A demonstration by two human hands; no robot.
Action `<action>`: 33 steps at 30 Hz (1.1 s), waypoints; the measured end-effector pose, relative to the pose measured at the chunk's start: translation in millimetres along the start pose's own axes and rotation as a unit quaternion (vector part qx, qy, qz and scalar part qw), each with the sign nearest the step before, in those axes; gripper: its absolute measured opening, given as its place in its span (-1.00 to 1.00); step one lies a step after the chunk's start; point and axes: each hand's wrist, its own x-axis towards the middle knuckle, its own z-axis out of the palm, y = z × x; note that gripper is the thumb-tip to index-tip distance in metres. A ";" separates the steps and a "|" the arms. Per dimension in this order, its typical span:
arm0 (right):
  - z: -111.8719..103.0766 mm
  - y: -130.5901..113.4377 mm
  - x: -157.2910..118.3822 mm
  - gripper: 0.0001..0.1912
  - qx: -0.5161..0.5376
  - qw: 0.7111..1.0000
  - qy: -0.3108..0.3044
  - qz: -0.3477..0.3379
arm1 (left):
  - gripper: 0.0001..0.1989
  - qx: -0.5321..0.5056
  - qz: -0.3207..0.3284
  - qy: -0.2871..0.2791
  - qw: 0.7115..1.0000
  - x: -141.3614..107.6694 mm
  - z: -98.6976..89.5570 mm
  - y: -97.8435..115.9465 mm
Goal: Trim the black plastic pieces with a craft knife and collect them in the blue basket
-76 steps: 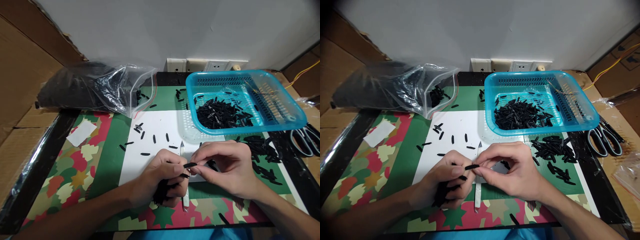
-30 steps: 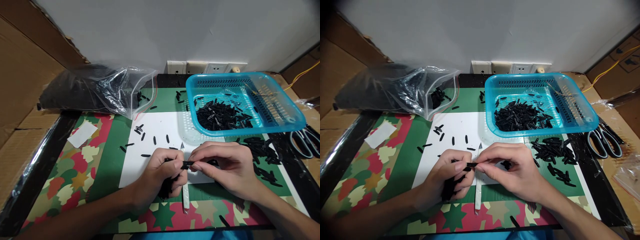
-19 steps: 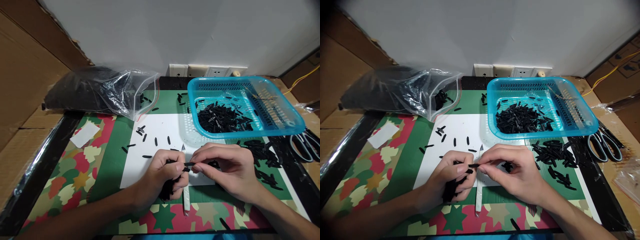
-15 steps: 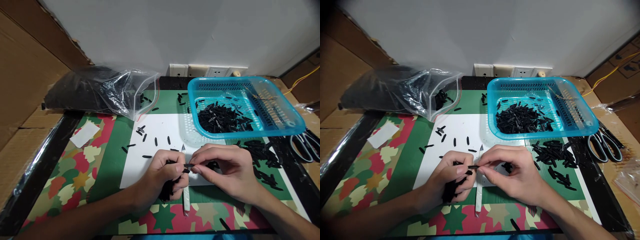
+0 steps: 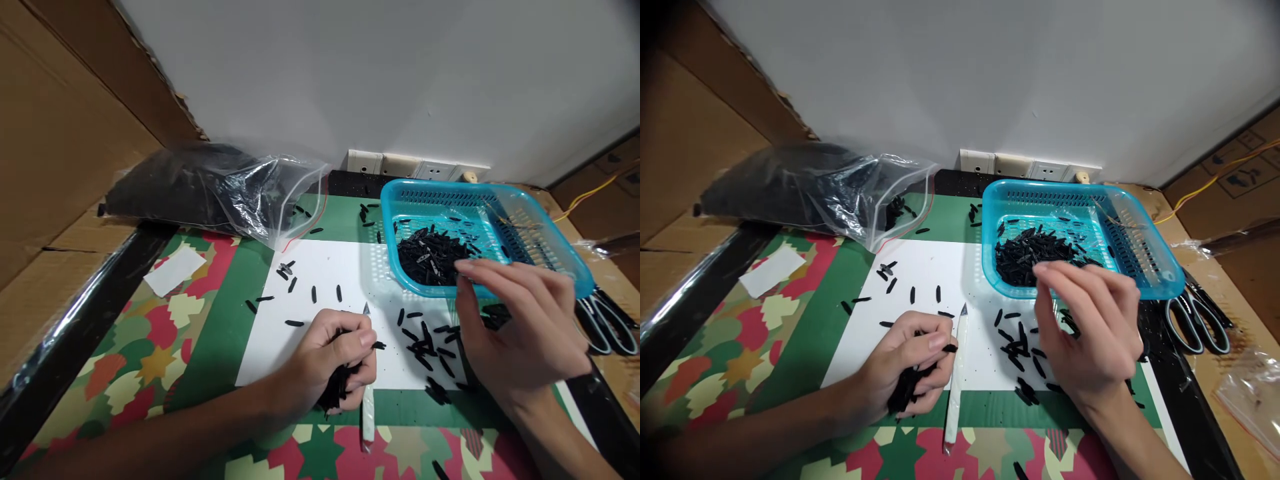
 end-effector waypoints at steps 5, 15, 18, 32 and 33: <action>5.3 -11.9 -7.1 -0.56 0.084 0.989 -0.086 -0.082 | -0.49 0.017 -0.013 0.011 1.000 -0.1 0.0 -2.8; 10.5 -36.1 -5.0 -0.67 0.311 0.938 -0.153 0.004 | -0.47 0.013 -0.026 0.005 1.000 0.1 0.3 -1.2; 11.5 -34.9 -2.4 -0.71 0.334 0.929 -0.162 -0.005 | -0.45 0.009 -0.020 0.008 1.000 0.3 1.0 -0.7; 11.6 -31.8 -5.8 -0.72 0.346 0.921 -0.175 0.020 | -0.52 -0.022 -0.012 0.025 0.999 0.0 5.4 4.1; 11.9 -31.6 -6.9 -0.72 0.347 0.921 -0.176 0.018 | -0.53 -0.021 -0.010 0.024 0.999 0.1 5.0 3.9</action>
